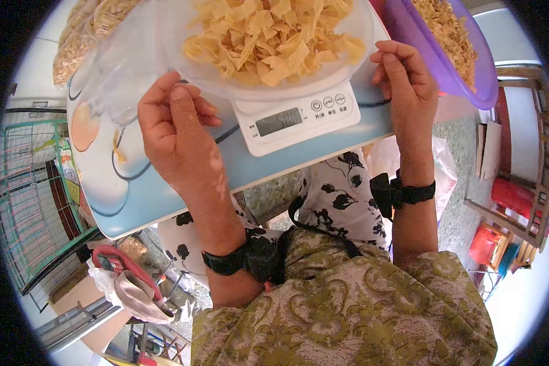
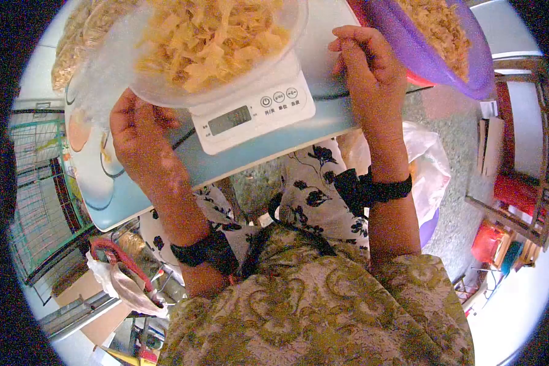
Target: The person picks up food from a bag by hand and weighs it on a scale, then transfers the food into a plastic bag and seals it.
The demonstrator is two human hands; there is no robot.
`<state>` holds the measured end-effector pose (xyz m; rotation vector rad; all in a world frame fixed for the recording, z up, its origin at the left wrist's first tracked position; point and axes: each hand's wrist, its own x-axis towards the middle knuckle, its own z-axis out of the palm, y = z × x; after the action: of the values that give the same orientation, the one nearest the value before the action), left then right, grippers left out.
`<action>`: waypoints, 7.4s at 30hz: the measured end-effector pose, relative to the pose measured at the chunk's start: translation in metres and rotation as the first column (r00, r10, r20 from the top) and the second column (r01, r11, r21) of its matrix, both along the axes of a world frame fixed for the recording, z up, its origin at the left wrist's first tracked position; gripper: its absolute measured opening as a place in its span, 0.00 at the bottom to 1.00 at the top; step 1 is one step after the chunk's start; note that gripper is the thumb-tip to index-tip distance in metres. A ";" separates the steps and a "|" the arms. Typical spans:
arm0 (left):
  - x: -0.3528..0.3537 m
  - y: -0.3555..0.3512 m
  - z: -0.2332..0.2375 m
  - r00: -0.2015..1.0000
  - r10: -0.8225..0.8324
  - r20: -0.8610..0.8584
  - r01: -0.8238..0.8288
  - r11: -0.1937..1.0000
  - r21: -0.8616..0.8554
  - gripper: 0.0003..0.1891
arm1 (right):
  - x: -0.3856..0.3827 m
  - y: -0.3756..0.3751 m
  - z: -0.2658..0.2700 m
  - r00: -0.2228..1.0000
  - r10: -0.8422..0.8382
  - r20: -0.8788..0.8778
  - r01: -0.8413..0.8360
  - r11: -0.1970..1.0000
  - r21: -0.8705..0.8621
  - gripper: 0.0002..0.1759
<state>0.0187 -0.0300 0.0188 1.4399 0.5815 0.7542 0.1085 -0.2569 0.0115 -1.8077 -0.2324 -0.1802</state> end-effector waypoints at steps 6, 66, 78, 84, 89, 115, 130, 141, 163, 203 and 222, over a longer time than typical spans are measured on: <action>0.001 -0.003 0.002 0.999 0.037 0.006 -0.037 0.998 0.043 0.10 | 0.000 0.000 0.000 1.000 0.025 0.014 -0.026 0.998 0.060 0.09; -0.008 -0.011 -0.006 0.996 -0.058 -0.073 0.072 0.979 0.193 0.09 | 0.002 -0.005 -0.001 0.999 0.040 -0.017 -0.038 0.994 0.099 0.09; -0.008 -0.009 -0.009 0.995 -0.099 0.009 0.097 0.985 0.141 0.08 | 0.001 -0.003 0.000 0.998 0.055 0.000 -0.055 0.997 0.045 0.09; -0.008 -0.009 -0.007 0.996 -0.088 -0.024 0.090 0.987 0.134 0.08 | 0.001 -0.003 -0.001 0.998 0.047 -0.034 -0.045 0.997 0.057 0.09; -0.007 -0.010 -0.007 0.997 -0.078 -0.007 0.078 0.989 0.128 0.08 | 0.002 -0.004 -0.001 0.998 0.062 0.004 -0.062 0.997 0.042 0.09; -0.027 -0.010 -0.009 0.980 -0.139 -0.142 0.186 0.889 0.419 0.09 | 0.011 -0.004 -0.012 0.992 0.091 0.083 -0.092 0.996 0.007 0.09; -0.038 -0.011 -0.015 0.999 -0.020 -0.048 0.046 0.760 0.648 0.06 | 0.014 -0.004 -0.017 0.984 0.116 0.134 -0.118 0.993 0.002 0.10; -0.042 0.009 -0.012 0.996 0.089 -0.003 -0.063 0.731 0.679 0.12 | 0.013 -0.005 -0.017 0.978 0.142 0.155 -0.132 0.989 -0.073 0.10; 0.021 0.098 -0.012 0.877 0.290 -0.384 0.289 0.320 0.902 0.23 | -0.004 -0.003 -0.006 0.999 0.051 -0.010 -0.051 0.988 -0.145 0.08; -0.055 0.136 0.058 0.864 0.157 0.478 -0.227 0.970 0.091 0.09 | 0.003 -0.003 -0.014 0.989 0.128 0.077 -0.119 0.986 -0.113 0.09; -0.074 0.077 0.058 0.818 0.144 0.557 0.181 0.855 -0.486 0.08 | 0.001 -0.002 -0.009 0.977 0.119 0.179 -0.076 0.969 -0.234 0.10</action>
<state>-0.0557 0.0471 0.0763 0.6482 0.2556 0.8845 0.1099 -0.2586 0.0025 -2.0007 -0.4954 -0.2671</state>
